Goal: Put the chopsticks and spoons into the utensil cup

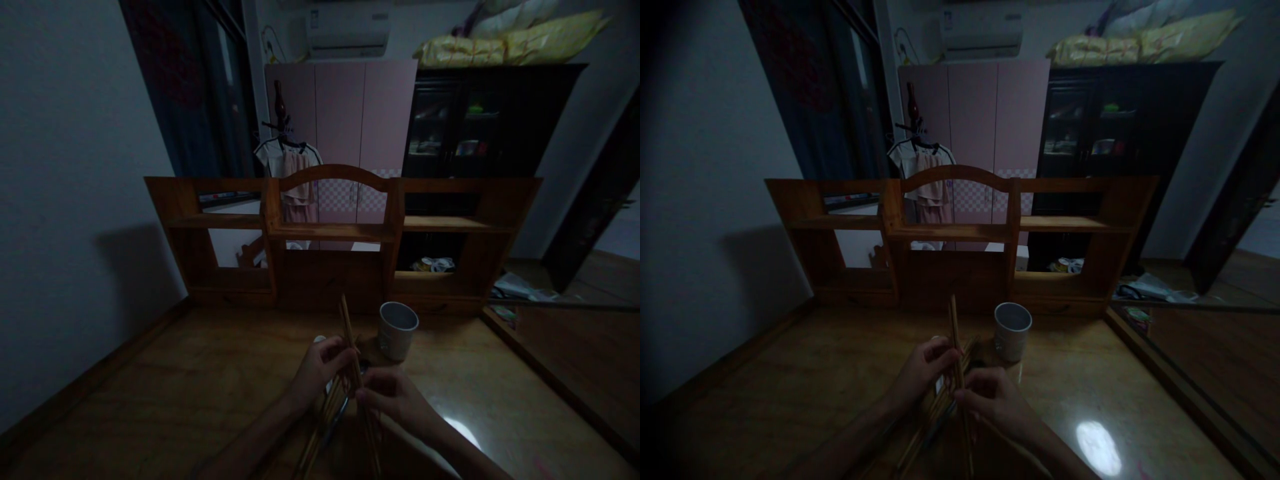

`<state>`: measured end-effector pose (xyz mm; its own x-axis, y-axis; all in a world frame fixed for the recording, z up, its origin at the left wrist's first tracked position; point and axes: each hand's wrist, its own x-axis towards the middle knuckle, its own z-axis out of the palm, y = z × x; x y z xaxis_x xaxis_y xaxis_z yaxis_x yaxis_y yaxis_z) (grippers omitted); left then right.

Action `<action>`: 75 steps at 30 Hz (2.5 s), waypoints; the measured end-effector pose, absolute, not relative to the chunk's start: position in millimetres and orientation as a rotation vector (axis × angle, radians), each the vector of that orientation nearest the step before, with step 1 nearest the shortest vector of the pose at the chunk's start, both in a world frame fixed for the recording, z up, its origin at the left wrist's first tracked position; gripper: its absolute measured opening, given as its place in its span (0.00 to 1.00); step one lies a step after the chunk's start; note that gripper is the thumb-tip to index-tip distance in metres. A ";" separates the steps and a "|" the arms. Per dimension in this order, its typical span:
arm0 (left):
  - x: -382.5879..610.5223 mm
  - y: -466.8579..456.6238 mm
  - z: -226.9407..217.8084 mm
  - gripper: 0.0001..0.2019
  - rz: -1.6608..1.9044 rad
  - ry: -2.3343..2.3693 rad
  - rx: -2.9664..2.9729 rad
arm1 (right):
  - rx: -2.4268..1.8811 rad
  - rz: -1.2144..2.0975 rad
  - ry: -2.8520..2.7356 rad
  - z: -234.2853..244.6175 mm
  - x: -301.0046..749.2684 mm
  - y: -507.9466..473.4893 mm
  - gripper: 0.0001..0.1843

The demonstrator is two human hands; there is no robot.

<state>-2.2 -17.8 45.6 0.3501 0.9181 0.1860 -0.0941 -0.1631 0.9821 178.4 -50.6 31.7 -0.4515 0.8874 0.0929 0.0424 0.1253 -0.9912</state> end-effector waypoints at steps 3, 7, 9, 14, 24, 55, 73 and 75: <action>-0.2 -24.5 46.2 0.10 1.157 0.788 1.600 | -0.939 1.237 -1.694 37.5 181.5 -51.3 0.16; -0.3 -30.9 47.6 0.06 1.253 0.782 1.823 | -0.927 0.843 -1.862 44.5 188.9 -54.2 0.13; -0.8 -32.3 48.3 0.07 1.264 0.773 1.890 | -0.896 0.697 -1.923 44.2 191.6 -55.4 0.10; 0.4 -36.9 49.8 0.02 1.390 0.769 1.962 | -0.849 0.646 -1.977 37.2 191.1 -56.6 0.08; 2.2 -44.0 41.0 0.02 1.364 0.783 2.062 | -0.859 0.624 -2.069 29.8 188.6 -60.3 0.08; 3.9 -43.2 35.2 0.05 1.300 0.830 2.032 | -0.792 0.457 -2.123 10.1 187.4 -51.1 0.09; 5.0 -44.0 35.3 0.06 1.284 0.853 1.950 | -0.909 0.479 -2.132 9.4 187.2 -50.8 0.10; 5.0 -44.5 35.9 0.06 1.279 0.860 1.948 | -0.927 0.463 -2.145 8.5 187.6 -50.4 0.11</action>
